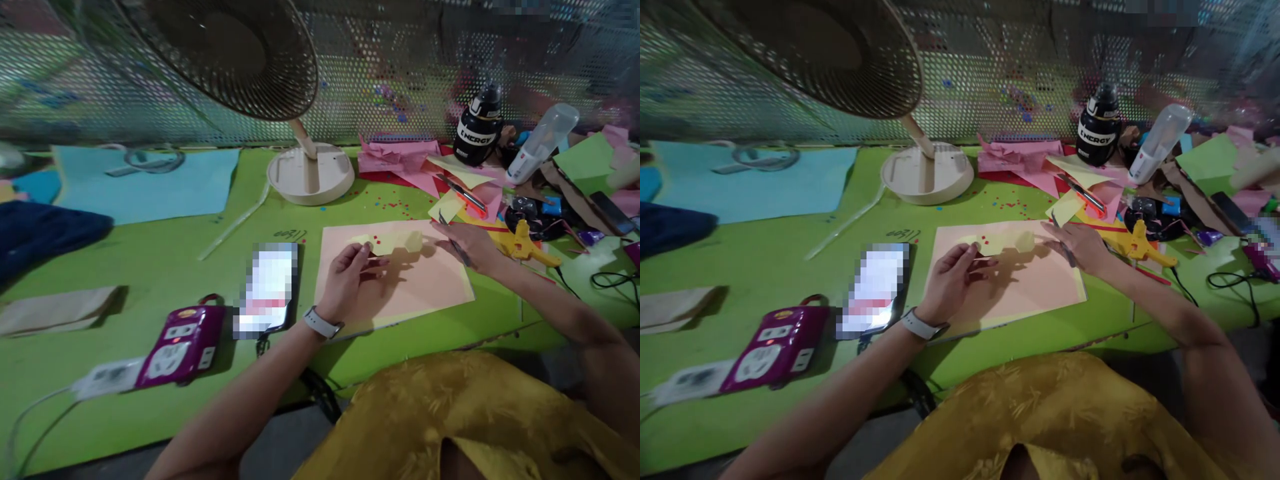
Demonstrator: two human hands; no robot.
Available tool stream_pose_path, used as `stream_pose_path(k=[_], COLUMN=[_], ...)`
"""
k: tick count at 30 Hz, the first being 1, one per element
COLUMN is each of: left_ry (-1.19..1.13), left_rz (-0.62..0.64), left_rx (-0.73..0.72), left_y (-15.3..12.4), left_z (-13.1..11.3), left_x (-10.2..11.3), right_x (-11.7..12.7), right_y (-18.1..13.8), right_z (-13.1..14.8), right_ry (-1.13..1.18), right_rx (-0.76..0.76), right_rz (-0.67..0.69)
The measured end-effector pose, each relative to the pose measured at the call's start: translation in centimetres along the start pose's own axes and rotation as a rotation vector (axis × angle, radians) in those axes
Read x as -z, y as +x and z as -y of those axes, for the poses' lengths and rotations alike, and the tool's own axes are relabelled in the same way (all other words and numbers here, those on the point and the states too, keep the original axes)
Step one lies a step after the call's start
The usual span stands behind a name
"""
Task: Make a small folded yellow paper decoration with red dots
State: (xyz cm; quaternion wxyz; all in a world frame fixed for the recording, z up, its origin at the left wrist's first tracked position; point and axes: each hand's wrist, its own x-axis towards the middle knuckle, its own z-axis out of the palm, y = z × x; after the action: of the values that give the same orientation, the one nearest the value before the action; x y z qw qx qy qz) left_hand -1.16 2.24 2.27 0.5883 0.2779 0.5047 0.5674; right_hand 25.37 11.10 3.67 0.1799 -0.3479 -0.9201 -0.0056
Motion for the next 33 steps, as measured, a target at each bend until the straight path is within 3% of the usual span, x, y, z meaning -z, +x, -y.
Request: stream_pose_path(k=[4,9,18,24,29,33], left_ry=[0.017,0.005,0.009,0.045,0.087,0.09], left_rz=[-0.037,-0.031,0.009,0.009,0.004,0.003], left_rx=[-0.009,-0.026,-0.028,-0.026,-0.025,-0.039], left_y=[0.1,0.1,-0.1,-0.2,-0.1,0.0], left_z=[0.1,0.2,0.5,0.4,0.3,0.5], left_x=[0.0,0.1,0.1,0.2,0.3,0.4], right_x=[-0.3,-0.2,1.0,0.2,-0.3,1.6], right_y=[-2.0,-2.3,-0.6,-1.8,-3.2,-4.7], right_z=[0.1,0.4,-0.2,-0.9,-1.6,-1.8], right_ry=[-0.142,-0.097,0.383,-0.077,-0.115,-0.126], right_rx=[0.074,0.145,0.026,0.004,0.018,-0.009], right_rz=[-0.008,-0.04,-0.138,0.024,0.17,0.198])
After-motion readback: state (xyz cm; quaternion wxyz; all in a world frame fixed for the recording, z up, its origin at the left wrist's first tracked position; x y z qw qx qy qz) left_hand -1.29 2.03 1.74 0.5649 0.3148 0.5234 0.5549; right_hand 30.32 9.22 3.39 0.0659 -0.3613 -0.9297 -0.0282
